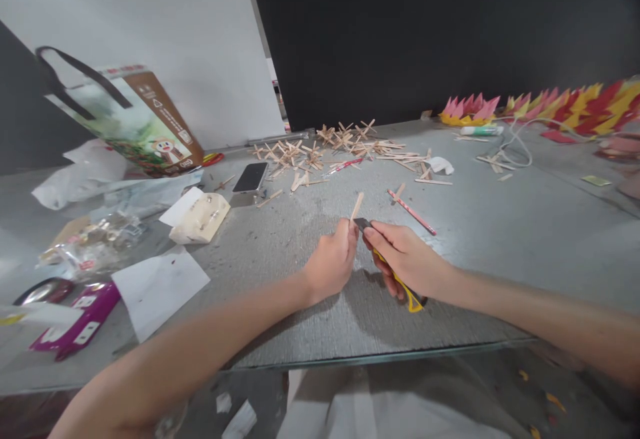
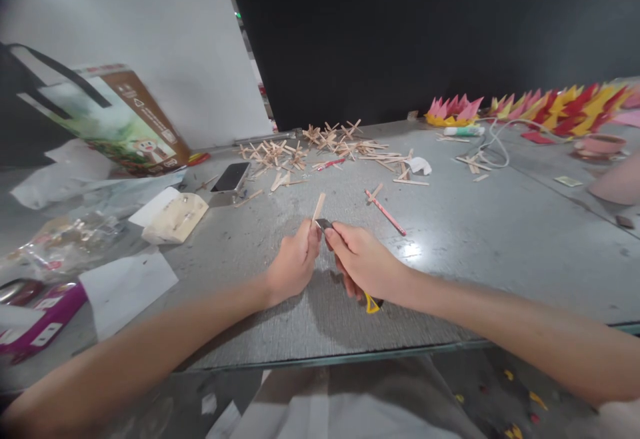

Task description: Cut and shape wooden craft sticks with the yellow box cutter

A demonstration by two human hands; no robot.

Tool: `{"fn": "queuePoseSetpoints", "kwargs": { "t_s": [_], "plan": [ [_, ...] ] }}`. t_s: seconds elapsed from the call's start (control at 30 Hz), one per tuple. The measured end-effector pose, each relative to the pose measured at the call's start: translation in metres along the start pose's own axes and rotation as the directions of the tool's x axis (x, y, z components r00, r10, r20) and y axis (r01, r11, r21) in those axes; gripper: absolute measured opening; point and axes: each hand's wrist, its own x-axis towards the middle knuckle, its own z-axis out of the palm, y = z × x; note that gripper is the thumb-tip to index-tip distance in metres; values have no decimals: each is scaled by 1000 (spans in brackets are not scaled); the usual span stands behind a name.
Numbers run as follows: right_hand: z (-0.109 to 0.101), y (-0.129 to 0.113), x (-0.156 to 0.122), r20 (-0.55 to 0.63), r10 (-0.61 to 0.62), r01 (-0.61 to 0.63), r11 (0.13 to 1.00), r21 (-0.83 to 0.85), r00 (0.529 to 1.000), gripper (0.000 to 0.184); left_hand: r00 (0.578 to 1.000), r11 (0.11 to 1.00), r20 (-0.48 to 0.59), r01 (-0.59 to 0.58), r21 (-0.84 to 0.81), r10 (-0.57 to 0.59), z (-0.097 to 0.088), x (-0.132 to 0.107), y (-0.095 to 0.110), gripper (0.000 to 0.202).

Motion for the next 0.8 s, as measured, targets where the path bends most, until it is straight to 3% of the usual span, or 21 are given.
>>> {"fn": "queuePoseSetpoints", "kwargs": {
  "t_s": [0.17, 0.5, 0.8],
  "plan": [
    [-1, -2, 1, 20, 32, -32, 999, 6, 999, 37, 1000, 1000, 3, -3, -6, 3, 1, 0, -1, 31],
    [0, -6, 2, 102, 62, -79, 982, 173, 993, 40, 999, 998, -44, -30, -59, 28, 3, 0, -3, 23],
    [-2, -4, 4, 198, 37, -102, 938, 330, 980, 34, 999, 1000, -45, -24, 6, 24, 3, 1, 0, 25]
  ]
}}
